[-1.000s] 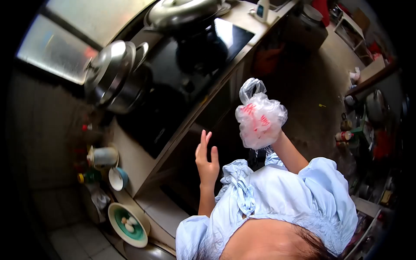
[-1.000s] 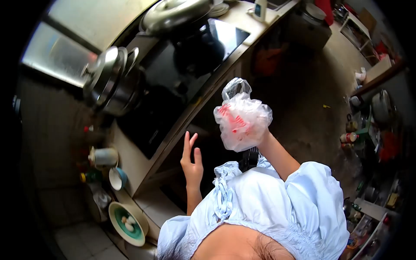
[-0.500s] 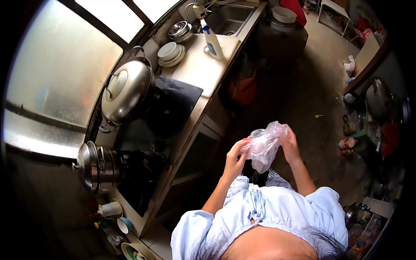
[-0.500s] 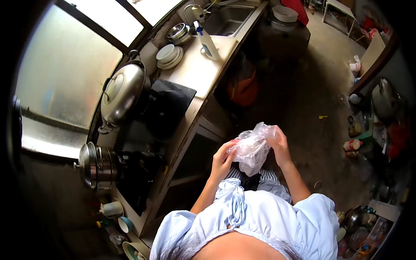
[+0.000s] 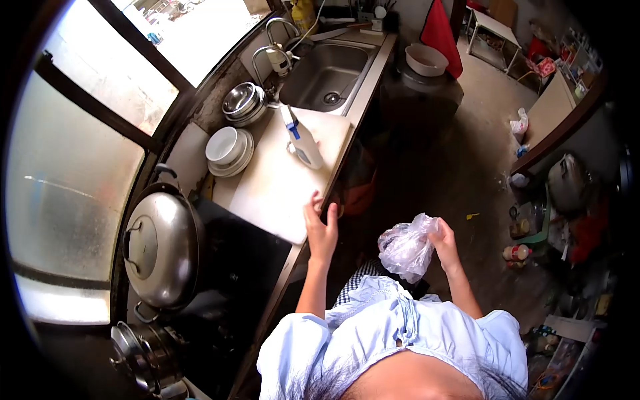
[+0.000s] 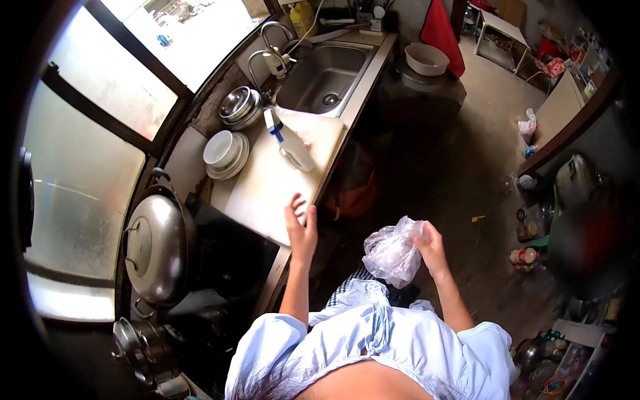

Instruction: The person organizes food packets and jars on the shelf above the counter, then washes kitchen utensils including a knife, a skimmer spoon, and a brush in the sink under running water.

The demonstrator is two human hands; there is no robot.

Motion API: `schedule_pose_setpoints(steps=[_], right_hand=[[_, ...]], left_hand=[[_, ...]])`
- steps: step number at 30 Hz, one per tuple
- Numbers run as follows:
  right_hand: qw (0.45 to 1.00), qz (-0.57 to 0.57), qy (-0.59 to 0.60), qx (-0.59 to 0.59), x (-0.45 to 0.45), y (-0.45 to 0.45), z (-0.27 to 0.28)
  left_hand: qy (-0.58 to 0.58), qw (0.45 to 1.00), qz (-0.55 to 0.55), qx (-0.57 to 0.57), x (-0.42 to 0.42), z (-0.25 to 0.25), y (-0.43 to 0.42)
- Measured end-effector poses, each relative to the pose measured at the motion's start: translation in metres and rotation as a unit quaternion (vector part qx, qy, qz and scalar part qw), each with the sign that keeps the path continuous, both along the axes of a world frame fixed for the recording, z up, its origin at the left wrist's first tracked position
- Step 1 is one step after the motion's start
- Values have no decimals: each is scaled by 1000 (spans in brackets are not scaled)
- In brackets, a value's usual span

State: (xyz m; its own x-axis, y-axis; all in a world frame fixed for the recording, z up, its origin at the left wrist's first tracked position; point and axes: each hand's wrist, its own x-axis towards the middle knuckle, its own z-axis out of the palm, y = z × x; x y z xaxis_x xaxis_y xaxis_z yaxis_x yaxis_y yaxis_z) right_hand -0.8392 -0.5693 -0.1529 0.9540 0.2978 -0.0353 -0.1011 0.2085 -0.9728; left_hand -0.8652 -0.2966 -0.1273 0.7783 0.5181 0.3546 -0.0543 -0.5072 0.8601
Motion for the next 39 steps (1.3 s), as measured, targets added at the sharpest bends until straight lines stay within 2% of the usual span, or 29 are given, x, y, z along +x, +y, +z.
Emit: schedule_pose_setpoints(steps=[4,8,9,10,12,13,16,18,20,22,24,25,26,29,32,34,37,39], right_hand=[[996,-71,25,-37,30,-10,7],[978,-187,49,-81,56,-37,-12],[974,-199,57,-88,63,-48,-20],[971,-210,64,-96,68,-56,-27],[970,-211,70,-97,91,-69,-35],[969,-215,74,-95,104,-78,-38],[967,-219,85,-95,158,-97,-55],[975,-194,51,-95,205,-105,-81],[983,-143,17,-112,254,-116,-92],[980,-143,39,-135,298,-107,-87],[971,-163,-37,-170,330,-96,-85],[978,-123,-65,-156,343,-92,-76],[982,-115,-30,-146,354,-85,-80],[989,-34,-36,-138,387,-65,-88],[989,0,-27,-145,411,-41,-95],[993,9,-13,-120,422,-21,-82],[997,4,-6,-82,439,-2,-66],[993,13,-31,-117,452,6,-69]], left_hand=[[-8,987,120,104,66,39,38],[38,967,194,163,111,56,61],[50,949,216,222,119,55,68],[107,957,211,166,123,69,66],[121,943,230,206,136,71,71],[92,947,217,218,140,75,73],[80,966,196,145,153,86,60],[30,962,199,185,158,72,63],[47,970,231,62,160,73,55],[17,965,257,47,163,62,57],[-6,966,258,-15,159,67,54],[-23,964,259,-62,156,73,50],[-37,958,262,-108,154,74,47],[-25,952,287,-105,158,77,40],[-5,948,302,-102,180,77,36],[27,948,298,-112,202,91,30],[23,945,266,-190,215,100,39],[-7,941,240,-238,224,106,40]])
